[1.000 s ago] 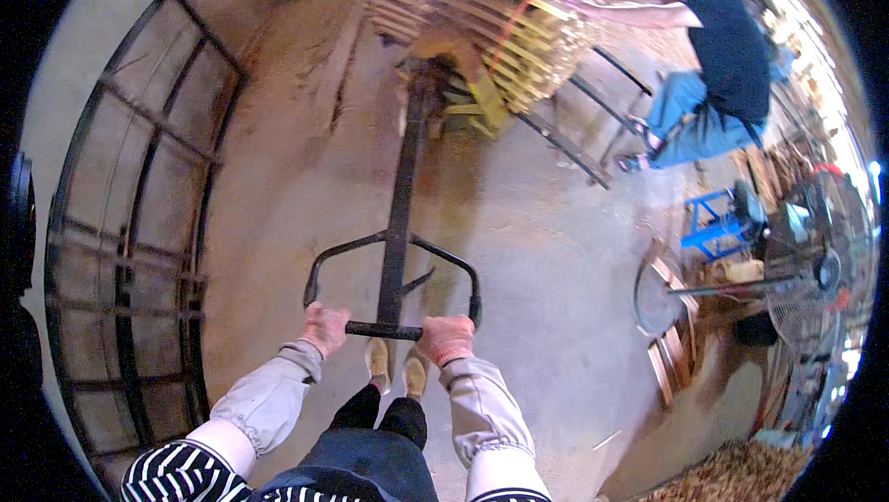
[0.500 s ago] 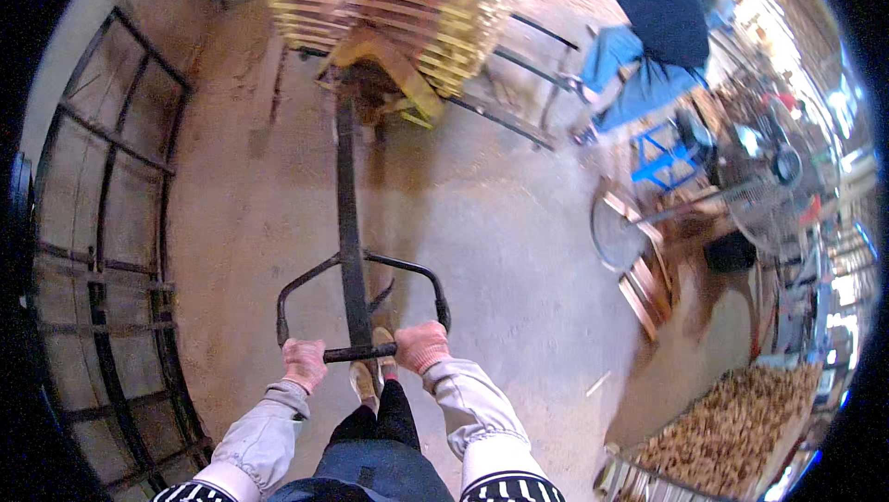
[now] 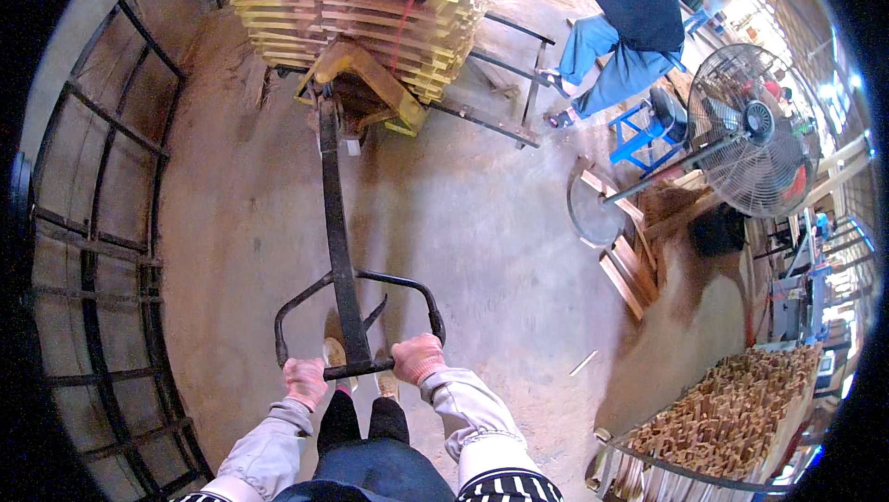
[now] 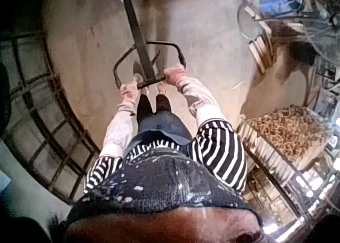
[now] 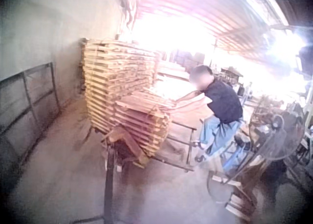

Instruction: The person operates a manual pallet jack to lift and move a large stack of lumber planks within a workshop. They engage the forks, pump the handle to raise the load, and pull the stack across the floor while coworkers stand nearby.

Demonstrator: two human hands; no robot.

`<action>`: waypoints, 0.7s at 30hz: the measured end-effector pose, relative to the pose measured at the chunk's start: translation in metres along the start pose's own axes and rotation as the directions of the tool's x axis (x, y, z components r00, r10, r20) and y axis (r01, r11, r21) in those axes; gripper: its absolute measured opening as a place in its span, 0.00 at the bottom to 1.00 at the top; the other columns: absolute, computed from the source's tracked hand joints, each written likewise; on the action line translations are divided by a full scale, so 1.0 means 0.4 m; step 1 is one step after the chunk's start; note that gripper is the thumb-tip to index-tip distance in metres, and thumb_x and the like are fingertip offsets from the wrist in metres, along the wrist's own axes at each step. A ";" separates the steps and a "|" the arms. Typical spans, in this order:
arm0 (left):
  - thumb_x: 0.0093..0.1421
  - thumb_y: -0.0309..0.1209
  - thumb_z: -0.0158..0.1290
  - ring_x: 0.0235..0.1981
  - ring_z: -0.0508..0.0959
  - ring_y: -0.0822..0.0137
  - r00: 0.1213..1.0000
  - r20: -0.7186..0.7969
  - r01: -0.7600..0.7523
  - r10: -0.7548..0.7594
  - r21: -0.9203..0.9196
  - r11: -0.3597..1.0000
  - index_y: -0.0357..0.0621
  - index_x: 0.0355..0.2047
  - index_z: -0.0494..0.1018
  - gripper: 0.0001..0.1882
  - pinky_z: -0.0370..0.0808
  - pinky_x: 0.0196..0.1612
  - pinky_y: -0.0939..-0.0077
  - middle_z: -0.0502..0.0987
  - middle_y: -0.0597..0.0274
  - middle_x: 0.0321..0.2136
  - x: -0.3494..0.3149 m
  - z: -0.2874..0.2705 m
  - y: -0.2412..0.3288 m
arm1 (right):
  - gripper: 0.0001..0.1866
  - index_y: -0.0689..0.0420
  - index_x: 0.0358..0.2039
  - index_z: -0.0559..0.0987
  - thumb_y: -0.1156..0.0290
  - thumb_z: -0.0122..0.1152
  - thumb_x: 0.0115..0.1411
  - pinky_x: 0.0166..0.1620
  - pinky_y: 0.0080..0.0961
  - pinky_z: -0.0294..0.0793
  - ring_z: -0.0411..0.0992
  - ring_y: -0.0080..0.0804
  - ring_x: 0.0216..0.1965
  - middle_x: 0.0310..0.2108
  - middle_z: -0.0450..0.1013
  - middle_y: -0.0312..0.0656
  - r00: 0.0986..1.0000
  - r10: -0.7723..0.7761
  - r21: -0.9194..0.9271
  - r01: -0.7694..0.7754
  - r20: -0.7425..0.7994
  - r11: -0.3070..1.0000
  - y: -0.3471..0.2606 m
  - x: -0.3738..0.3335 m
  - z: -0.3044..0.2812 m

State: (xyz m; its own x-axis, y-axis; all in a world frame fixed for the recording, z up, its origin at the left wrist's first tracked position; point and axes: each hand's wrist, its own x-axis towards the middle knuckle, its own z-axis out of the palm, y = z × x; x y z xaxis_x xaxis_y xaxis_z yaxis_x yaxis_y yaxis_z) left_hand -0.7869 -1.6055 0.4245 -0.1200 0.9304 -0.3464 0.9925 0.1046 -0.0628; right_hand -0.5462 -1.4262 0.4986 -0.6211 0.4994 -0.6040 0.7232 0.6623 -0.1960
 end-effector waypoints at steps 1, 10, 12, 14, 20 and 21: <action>0.50 0.35 0.56 0.27 0.82 0.60 1.000 0.004 0.010 -0.010 -0.012 1.000 0.57 0.25 0.74 0.02 0.68 0.36 0.59 0.80 0.66 0.22 -0.021 0.009 0.014 | 0.11 0.50 0.30 0.87 0.62 0.59 0.54 0.36 0.46 0.80 0.83 0.46 0.33 0.28 0.83 0.46 0.997 0.007 0.024 -0.005 -0.071 1.000 -0.004 -0.021 0.016; 0.53 0.35 0.56 0.32 0.83 0.58 0.987 0.157 0.038 -0.031 -0.042 0.998 0.56 0.28 0.77 0.02 0.70 0.39 0.59 0.83 0.63 0.26 -0.197 0.047 0.111 | 0.10 0.48 0.28 0.87 0.60 0.61 0.53 0.33 0.46 0.79 0.83 0.44 0.30 0.27 0.83 0.43 0.995 0.009 0.035 -0.006 -0.100 0.999 -0.031 -0.167 0.198; 0.54 0.35 0.56 0.33 0.84 0.58 0.984 0.175 0.040 -0.033 -0.036 0.999 0.55 0.29 0.78 0.03 0.70 0.40 0.59 0.83 0.63 0.28 -0.216 0.059 0.129 | 0.10 0.48 0.28 0.87 0.60 0.61 0.53 0.33 0.46 0.79 0.83 0.45 0.31 0.27 0.83 0.43 0.993 -0.006 0.035 0.010 -0.119 0.999 -0.040 -0.199 0.212; 0.55 0.35 0.56 0.34 0.84 0.58 0.981 0.190 0.027 -0.021 -0.026 0.999 0.56 0.31 0.79 0.05 0.71 0.41 0.59 0.84 0.64 0.29 -0.238 0.074 0.168 | 0.10 0.48 0.28 0.87 0.60 0.61 0.53 0.33 0.46 0.79 0.83 0.45 0.32 0.27 0.83 0.44 0.993 -0.010 0.047 0.015 -0.116 0.999 -0.024 -0.231 0.237; 0.55 0.35 0.55 0.30 0.84 0.56 0.979 0.205 0.012 0.009 -0.103 0.995 0.54 0.30 0.78 0.05 0.72 0.41 0.55 0.83 0.63 0.26 -0.346 0.148 0.261 | 0.11 0.49 0.28 0.87 0.59 0.60 0.54 0.35 0.46 0.80 0.84 0.45 0.33 0.28 0.83 0.44 1.000 0.014 -0.001 -0.014 -0.003 1.000 -0.003 -0.317 0.347; 0.54 0.35 0.55 0.29 0.84 0.56 0.985 0.171 0.006 0.018 -0.136 0.991 0.54 0.30 0.78 0.04 0.72 0.41 0.55 0.83 0.63 0.25 -0.363 0.156 0.280 | 0.11 0.49 0.28 0.87 0.60 0.60 0.54 0.35 0.46 0.80 0.84 0.45 0.33 0.28 0.83 0.44 1.000 0.016 0.003 -0.016 -0.004 1.000 0.004 -0.335 0.365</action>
State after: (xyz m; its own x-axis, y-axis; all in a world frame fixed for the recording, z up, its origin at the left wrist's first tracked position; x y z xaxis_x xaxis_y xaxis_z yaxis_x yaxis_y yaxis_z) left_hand -0.6598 -1.7507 0.4093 -0.1045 0.8584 -0.5022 0.9856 0.1570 0.0633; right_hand -0.4178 -1.5734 0.4665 -0.6106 0.5120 -0.6041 0.7340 0.6523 -0.1890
